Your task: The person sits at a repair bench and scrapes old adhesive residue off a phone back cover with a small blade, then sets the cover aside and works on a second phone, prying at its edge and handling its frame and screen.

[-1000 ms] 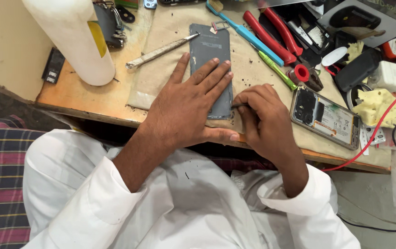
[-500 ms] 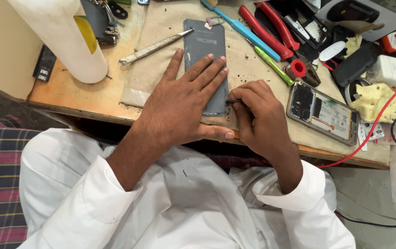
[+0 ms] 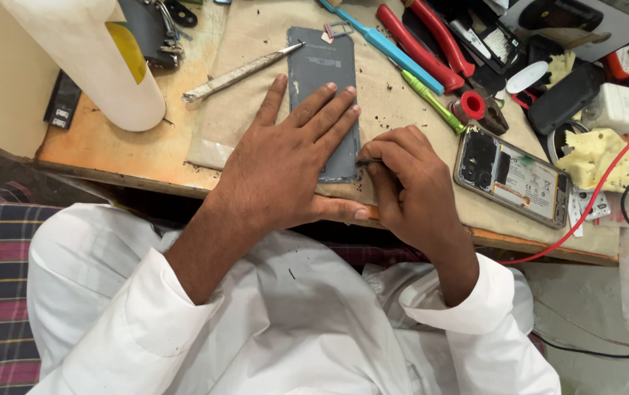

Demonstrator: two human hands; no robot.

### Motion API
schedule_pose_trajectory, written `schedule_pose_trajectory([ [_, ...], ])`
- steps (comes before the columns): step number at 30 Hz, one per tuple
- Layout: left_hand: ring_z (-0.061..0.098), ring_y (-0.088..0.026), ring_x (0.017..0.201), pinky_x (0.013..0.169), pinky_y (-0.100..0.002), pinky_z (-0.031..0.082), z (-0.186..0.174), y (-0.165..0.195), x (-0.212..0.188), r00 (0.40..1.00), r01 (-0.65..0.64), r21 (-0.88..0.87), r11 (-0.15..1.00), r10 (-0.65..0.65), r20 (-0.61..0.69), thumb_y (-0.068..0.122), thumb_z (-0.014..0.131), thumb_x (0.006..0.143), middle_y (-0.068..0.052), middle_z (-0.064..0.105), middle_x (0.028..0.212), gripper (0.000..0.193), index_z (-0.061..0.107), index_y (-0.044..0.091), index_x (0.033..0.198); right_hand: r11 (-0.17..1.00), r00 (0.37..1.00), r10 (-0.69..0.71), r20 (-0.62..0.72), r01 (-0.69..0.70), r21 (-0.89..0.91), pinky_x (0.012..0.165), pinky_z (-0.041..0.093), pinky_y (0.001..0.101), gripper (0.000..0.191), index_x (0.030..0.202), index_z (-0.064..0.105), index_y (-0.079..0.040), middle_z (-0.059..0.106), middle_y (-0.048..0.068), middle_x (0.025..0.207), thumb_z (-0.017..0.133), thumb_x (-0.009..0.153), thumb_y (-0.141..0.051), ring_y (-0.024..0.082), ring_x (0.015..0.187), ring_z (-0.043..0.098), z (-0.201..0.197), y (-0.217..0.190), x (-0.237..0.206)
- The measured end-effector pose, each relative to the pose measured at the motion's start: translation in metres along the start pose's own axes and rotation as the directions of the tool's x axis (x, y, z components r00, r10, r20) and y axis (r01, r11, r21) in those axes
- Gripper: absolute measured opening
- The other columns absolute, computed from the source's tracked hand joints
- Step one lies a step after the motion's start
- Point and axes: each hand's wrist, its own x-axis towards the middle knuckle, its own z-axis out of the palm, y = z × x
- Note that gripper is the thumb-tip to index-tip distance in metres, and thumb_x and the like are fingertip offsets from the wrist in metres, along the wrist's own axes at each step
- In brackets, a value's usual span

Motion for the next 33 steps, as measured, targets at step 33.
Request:
schedule_pose_trajectory([
  [33, 0.029, -0.024, 0.150, 0.123, -0.058, 0.010, 0.0024, 0.0055, -0.0006, 1.000, -0.005, -0.027, 1.000, 0.004, -0.025, 0.097, 0.038, 0.074, -0.009, 0.038, 0.161, 0.121, 0.042, 0.006, 0.153, 1.000, 0.999, -0.022, -0.036, 0.022, 0.006, 0.082, 0.050, 0.0406, 0.017, 0.104, 0.066, -0.002, 0.065, 0.011, 0.103, 0.065, 0.090, 0.008, 0.032, 0.096, 0.061, -0.0024, 0.0012, -0.0090],
])
